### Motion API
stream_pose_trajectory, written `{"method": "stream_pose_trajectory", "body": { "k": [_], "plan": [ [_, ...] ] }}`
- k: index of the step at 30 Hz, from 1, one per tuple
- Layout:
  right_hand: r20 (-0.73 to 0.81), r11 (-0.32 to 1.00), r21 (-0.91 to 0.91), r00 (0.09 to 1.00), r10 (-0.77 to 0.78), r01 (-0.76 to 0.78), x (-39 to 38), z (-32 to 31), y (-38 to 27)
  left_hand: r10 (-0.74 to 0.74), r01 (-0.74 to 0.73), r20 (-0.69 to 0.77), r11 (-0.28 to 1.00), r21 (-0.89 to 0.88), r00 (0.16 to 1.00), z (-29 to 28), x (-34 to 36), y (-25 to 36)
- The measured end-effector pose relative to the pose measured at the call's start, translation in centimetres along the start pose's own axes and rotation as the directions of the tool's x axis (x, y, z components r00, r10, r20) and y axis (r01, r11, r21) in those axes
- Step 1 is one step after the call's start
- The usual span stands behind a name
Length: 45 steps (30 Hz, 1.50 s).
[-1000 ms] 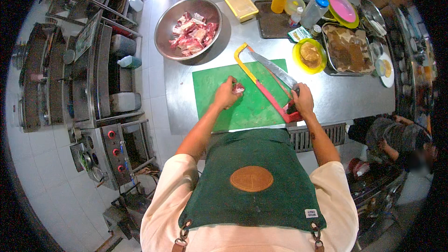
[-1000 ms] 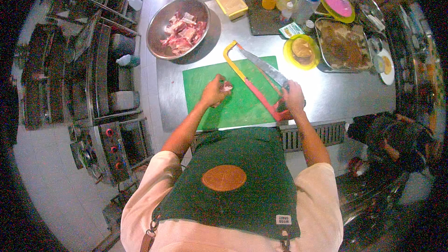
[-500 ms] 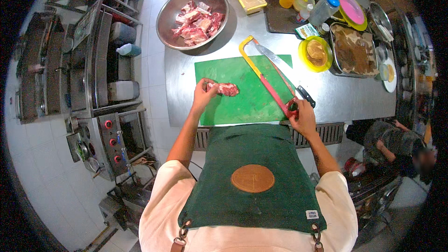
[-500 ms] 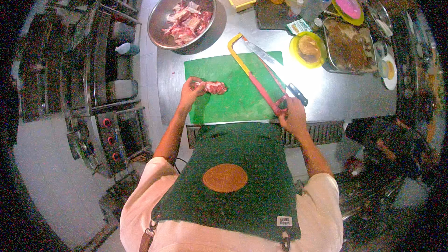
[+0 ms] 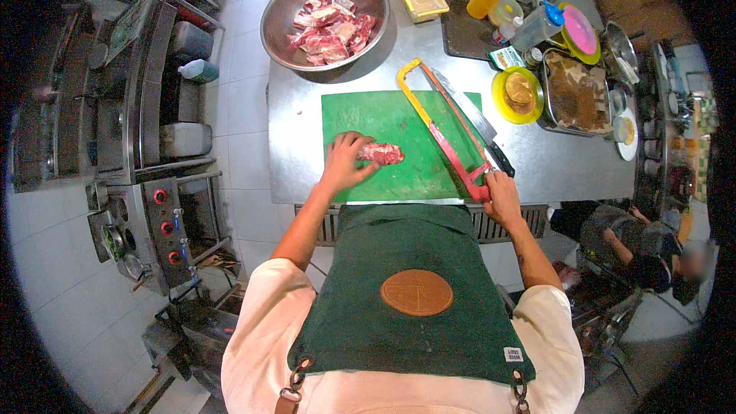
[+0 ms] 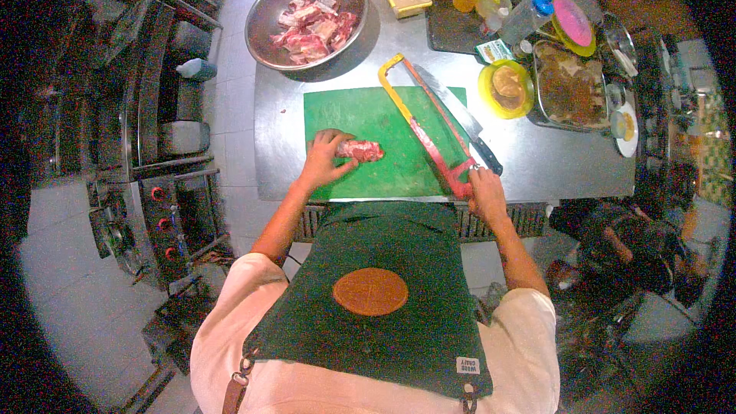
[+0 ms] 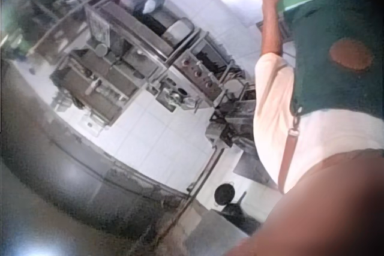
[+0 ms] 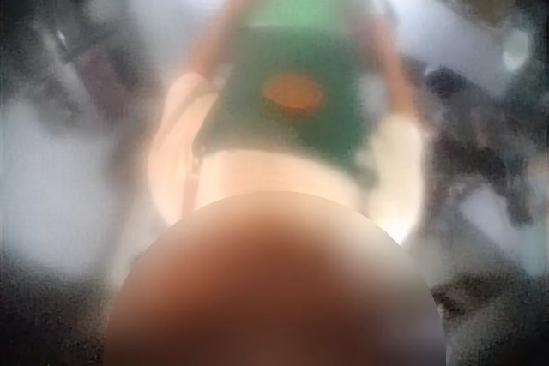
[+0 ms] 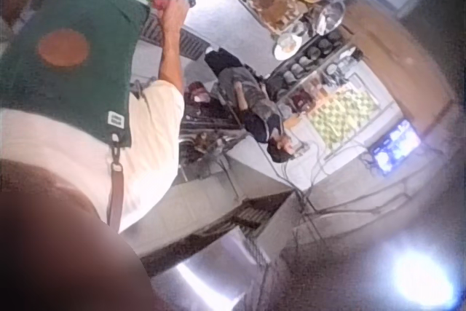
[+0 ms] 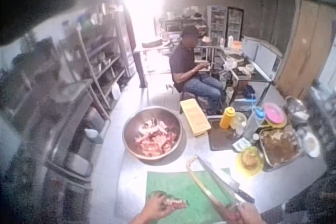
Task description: The person uses a hacksaw to cut through a piece of meat on a green cutting board, then carries the cutting board to a sink and washes it by hand with water and a brush.
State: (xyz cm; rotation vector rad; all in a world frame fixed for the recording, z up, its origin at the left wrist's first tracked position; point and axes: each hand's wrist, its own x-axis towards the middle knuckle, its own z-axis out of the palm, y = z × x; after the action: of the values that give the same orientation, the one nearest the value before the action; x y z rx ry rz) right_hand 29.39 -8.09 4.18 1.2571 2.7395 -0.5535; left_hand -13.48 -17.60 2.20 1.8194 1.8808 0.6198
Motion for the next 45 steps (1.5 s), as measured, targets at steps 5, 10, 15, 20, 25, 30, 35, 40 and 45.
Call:
{"method": "stream_pose_trajectory", "body": {
  "k": [5,10,15,20,25,30,35,40,45],
  "plan": [
    [-0.092,1.0,0.012,0.996,0.011,-0.01,0.2,-1.5,-4.3,0.14,-0.141,0.022,0.99,0.015,0.99,0.9,0.3,-0.1],
    [-0.023,0.99,0.066,0.991,0.129,-0.127,-0.4,-2.5,-8.1,0.151,-0.154,0.06,0.987,0.04,0.987,2.2,1.0,-0.8],
    [-0.125,0.802,0.569,0.945,0.303,-0.182,0.5,-3.7,-13.5,0.1,-0.1,-0.055,0.995,-0.001,0.993,4.8,1.5,-1.1],
    [-0.192,0.332,0.943,0.761,0.62,-0.033,-3.2,-4.3,-18.0,0.09,-0.093,-0.093,0.995,-0.032,0.992,5.3,3.2,0.9],
    [-0.153,0.329,0.942,0.78,0.607,-0.071,-3.6,-6.8,-20.9,0.049,-0.069,-0.203,0.993,-0.091,0.978,6.6,3.9,0.9],
    [0.014,0.114,0.987,0.757,0.653,-0.117,-1.0,-6.8,-19.5,-0.078,0.062,-0.297,0.996,-0.062,0.952,9.4,5.5,1.3],
    [-0.201,0.31,0.95,0.805,0.559,0.021,-2.9,-1.8,-18.7,-0.123,0.142,-0.409,0.99,0.016,0.904,11.9,6.8,2.1],
    [0.127,0.118,0.964,0.798,0.589,-0.24,-2.9,-1.6,-17.7,-0.1,0.114,-0.519,0.993,-0.006,0.849,12.7,8.1,3.0],
    [0.081,0.212,0.946,0.81,0.581,-0.247,-4.1,2.1,-15.7,-0.106,0.11,-0.53,0.994,-0.025,0.841,12.7,8.2,3.2]
  ]
}}
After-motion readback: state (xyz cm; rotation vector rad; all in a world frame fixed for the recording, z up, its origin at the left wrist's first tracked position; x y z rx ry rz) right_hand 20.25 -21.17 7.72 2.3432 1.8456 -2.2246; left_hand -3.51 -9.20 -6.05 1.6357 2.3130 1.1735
